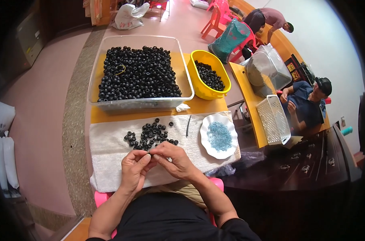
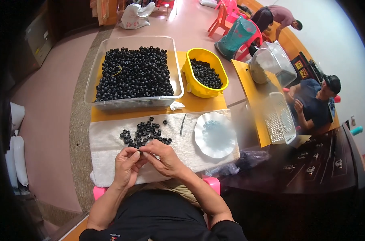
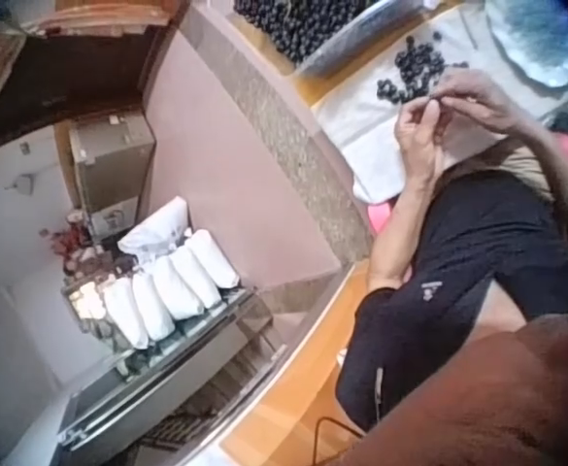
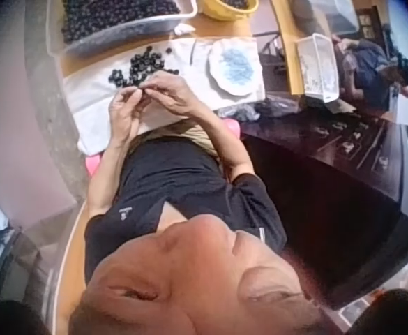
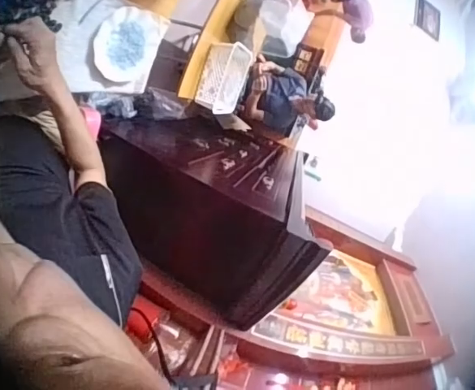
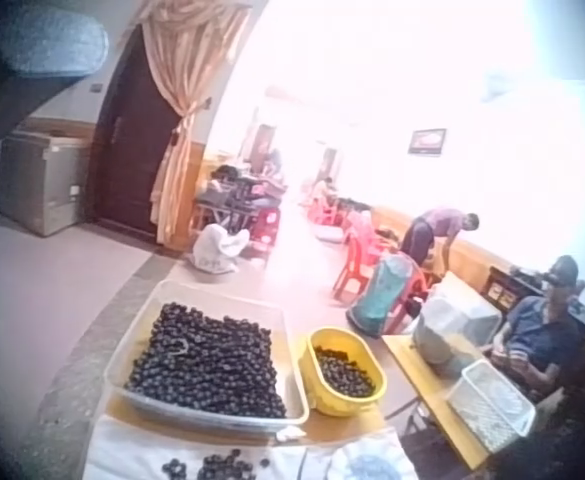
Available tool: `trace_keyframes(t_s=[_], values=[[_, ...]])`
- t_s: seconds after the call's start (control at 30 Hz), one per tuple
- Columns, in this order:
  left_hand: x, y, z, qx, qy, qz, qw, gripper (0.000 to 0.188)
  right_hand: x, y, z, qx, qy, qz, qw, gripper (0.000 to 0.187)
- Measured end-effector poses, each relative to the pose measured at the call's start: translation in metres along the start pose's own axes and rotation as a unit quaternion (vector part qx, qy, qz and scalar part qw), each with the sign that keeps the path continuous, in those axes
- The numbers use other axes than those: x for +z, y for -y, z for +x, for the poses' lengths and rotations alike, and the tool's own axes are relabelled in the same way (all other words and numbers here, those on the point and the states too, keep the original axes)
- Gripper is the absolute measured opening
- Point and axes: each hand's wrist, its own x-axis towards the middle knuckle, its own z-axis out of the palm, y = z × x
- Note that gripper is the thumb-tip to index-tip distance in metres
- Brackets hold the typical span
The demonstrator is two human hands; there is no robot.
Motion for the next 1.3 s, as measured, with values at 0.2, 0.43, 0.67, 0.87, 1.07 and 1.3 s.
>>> trace_keyframes(t_s=[0.2, 0.43, 0.67, 0.87, 1.07, 1.3], values=[[-0.002, 0.0, 0.0, -0.002, 0.002, -0.001, 1.0, 0.01, 0.001, 0.002, 0.001, 0.006, -0.011, -0.013, 1.0, 0.013], [-0.003, -0.001, 0.001, 0.002, -0.005, 0.005, 1.0, 0.01, 0.001, 0.004, -0.001, 0.046, -0.028, 0.012, 0.999, 0.01], [-0.001, -0.002, 0.001, 0.001, -0.005, 0.003, 1.0, 0.01, 0.005, -0.01, -0.011, 0.103, -0.05, 0.146, 0.983, 0.007], [-0.002, -0.003, 0.001, 0.008, -0.006, 0.0, 1.0, 0.01, 0.005, -0.007, -0.01, 0.103, -0.054, 0.142, 0.983, 0.007], [-0.001, -0.004, 0.001, 0.013, -0.006, 0.017, 1.0, 0.011, 0.003, -0.002, -0.008, 0.067, -0.062, 0.104, 0.99, 0.007], [0.002, -0.005, 0.0, 0.01, -0.008, 0.03, 0.999, 0.011, 0.007, -0.009, -0.012, 0.118, -0.075, 0.168, 0.976, 0.008]])
